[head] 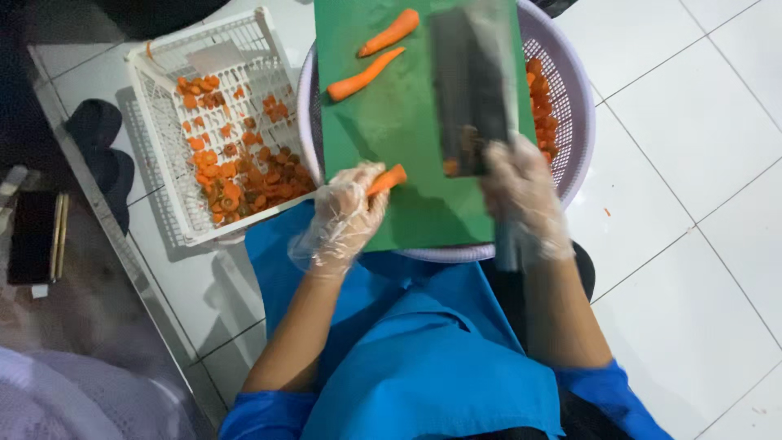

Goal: The person sits on the floor and chops carrots into small round pieces using a cleaver on a green cutting board placed on their lap. The chopped pieces are transferred into a nearby purple colander.

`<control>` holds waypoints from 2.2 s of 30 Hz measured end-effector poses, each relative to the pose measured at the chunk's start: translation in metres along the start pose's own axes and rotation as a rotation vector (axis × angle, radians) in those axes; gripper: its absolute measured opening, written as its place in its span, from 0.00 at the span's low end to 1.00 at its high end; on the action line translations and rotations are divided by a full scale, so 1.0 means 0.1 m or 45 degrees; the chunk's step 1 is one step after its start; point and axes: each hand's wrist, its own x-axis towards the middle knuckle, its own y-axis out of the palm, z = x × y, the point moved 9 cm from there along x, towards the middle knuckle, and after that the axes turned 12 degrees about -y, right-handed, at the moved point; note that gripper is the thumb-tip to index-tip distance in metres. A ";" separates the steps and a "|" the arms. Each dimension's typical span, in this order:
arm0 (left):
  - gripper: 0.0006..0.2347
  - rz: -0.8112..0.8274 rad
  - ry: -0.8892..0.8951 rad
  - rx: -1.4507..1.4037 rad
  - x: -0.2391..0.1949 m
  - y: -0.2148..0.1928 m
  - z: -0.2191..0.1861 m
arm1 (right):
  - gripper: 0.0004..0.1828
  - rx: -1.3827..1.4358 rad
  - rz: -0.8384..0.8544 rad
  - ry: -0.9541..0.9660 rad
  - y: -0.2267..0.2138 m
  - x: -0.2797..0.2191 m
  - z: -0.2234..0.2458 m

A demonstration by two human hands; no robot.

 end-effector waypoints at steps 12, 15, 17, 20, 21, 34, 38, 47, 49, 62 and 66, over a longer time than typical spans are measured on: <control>0.28 0.226 0.164 0.160 1.59 1.12 -0.24 | 0.17 0.081 -0.115 0.141 -1.00 -0.44 -0.58; 0.29 0.406 0.230 0.237 1.69 1.44 -0.40 | 0.17 0.142 -0.063 0.161 -0.95 -0.52 -0.69; 0.30 0.532 0.276 0.341 1.63 1.59 -0.54 | 0.18 0.143 0.041 0.162 -0.91 -0.61 -0.69; 0.27 0.663 0.273 0.446 1.30 1.73 -0.63 | 0.18 0.092 0.002 0.259 -1.02 -0.64 -0.71; 0.24 0.687 0.235 0.418 1.18 1.76 -0.63 | 0.18 0.019 -0.019 0.293 -1.08 -0.62 -0.72; 0.04 -0.289 0.074 -0.277 0.89 0.07 0.20 | 0.13 0.165 -0.044 0.026 -0.52 -0.07 -0.69; 0.17 -0.017 -0.595 0.179 0.69 -0.56 0.78 | 0.11 0.315 -0.096 0.164 -0.33 -0.16 -0.75; 0.17 0.065 0.063 -0.081 -0.16 0.23 -0.01 | 0.14 -1.106 0.134 0.008 -0.13 -0.16 0.07; 0.13 0.054 0.073 -0.093 -0.10 0.43 -0.10 | 0.11 -1.094 0.168 -0.014 -0.01 -0.17 0.25; 0.08 -0.097 0.093 -0.223 -0.08 0.41 -0.21 | 0.07 -1.295 0.455 0.025 0.48 -0.05 0.14; 0.09 -0.103 0.104 -0.270 -0.10 0.33 -0.22 | 0.08 -1.323 0.468 -0.035 0.59 0.07 0.31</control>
